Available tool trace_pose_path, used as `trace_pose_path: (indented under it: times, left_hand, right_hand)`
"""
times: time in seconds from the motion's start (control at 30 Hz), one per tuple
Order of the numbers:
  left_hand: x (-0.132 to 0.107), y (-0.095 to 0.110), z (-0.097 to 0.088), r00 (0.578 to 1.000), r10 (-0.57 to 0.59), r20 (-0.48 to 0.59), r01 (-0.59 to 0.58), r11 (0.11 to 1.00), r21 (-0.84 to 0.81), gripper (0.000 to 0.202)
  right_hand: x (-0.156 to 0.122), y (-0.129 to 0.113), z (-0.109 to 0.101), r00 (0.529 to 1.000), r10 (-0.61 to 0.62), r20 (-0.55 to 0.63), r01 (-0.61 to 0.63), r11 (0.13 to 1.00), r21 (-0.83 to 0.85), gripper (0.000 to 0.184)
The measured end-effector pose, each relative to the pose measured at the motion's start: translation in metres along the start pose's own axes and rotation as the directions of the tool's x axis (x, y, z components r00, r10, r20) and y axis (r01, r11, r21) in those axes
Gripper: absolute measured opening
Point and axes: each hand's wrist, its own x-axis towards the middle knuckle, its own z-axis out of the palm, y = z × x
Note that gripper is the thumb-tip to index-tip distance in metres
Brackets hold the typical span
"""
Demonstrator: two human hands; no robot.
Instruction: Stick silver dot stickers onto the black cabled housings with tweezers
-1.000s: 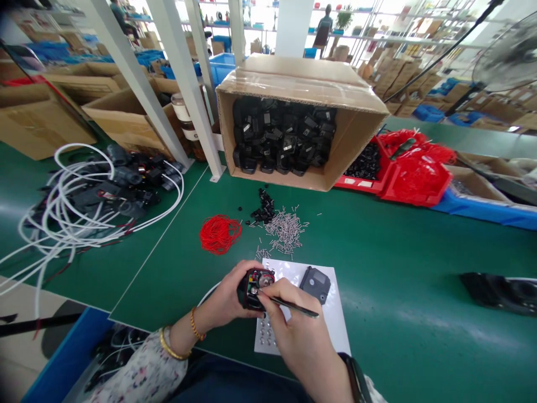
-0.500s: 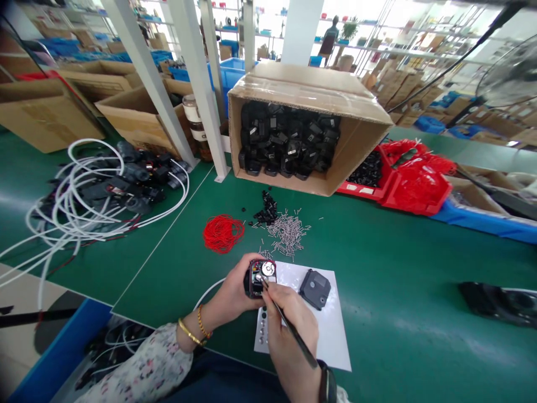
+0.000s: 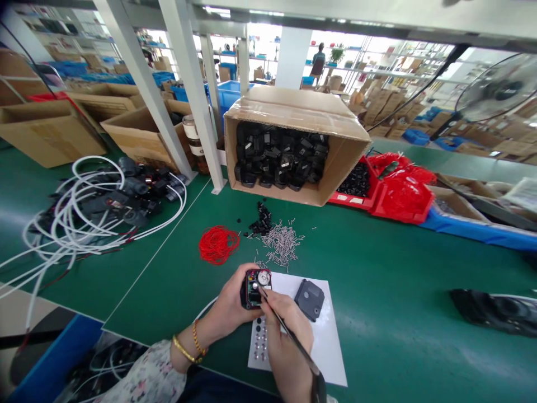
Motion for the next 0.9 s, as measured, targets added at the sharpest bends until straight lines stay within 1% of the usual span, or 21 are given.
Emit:
trace_pose_path:
  times: [0.07,0.17,0.27,0.37,0.4,0.43,0.5,0.57,0.63,0.7,0.8,0.9]
  left_hand:
    - [-0.002,0.001,-0.001,1.0,0.001,0.02,-0.002,1.0,0.027,0.068]
    - [-0.004,0.001,-0.004,0.998,-0.01,0.055,0.008,0.999,0.034,0.072]
    - [-0.004,-0.001,-0.007,0.995,0.008,0.099,-0.009,1.0,0.018,0.074]
    - [-0.001,-0.003,-0.011,0.987,0.042,0.157,-0.044,0.999,0.005,0.078]
    - [0.001,-0.004,-0.013,0.984,0.051,0.173,-0.052,0.999,0.001,0.079]
    - [0.002,-0.003,-0.015,0.98,0.058,0.19,-0.059,0.998,-0.004,0.08]
    - [0.004,-0.002,-0.018,0.975,0.064,0.211,-0.061,0.998,-0.02,0.079]
    - [0.005,0.0,-0.02,0.978,0.054,0.201,-0.049,0.998,-0.031,0.074]
    - [0.004,0.002,-0.019,0.987,0.031,0.159,-0.028,0.999,-0.025,0.072]
    - [0.003,0.003,-0.016,0.994,0.018,0.108,-0.018,1.0,-0.007,0.071]
    - [0.001,0.004,-0.009,0.999,0.009,0.039,-0.011,1.0,0.028,0.068]
    - [0.001,0.004,0.0,0.999,-0.005,-0.032,0.007,0.998,0.064,0.067]
  right_hand:
    - [0.006,0.001,-0.008,0.995,0.053,0.08,-0.056,0.997,0.044,0.012]
    - [0.019,0.002,-0.023,0.968,0.079,0.237,-0.111,0.986,0.124,0.009]
    - [0.034,0.002,-0.032,0.921,0.091,0.378,-0.16,0.975,0.153,0.009]
    - [0.046,0.002,-0.033,0.863,0.131,0.489,-0.246,0.953,0.179,0.012]
    - [0.049,0.002,-0.031,0.85,0.137,0.508,-0.266,0.945,0.191,0.014]
    - [0.05,0.001,-0.03,0.848,0.133,0.513,-0.267,0.943,0.198,0.015]
    - [0.048,0.0,-0.024,0.878,0.09,0.47,-0.201,0.961,0.191,0.014]
    - [0.043,-0.002,-0.018,0.928,0.01,0.373,-0.071,0.986,0.151,0.011]
    - [0.037,-0.003,-0.013,0.953,-0.081,0.292,0.057,0.994,0.092,0.008]
    - [0.029,-0.003,-0.008,0.953,-0.147,0.266,0.143,0.989,0.035,0.01]
    - [0.017,-0.001,-0.003,0.944,-0.201,0.26,0.212,0.977,-0.013,0.016]
    - [0.009,0.002,0.002,0.962,-0.226,0.156,0.239,0.968,-0.072,0.018]
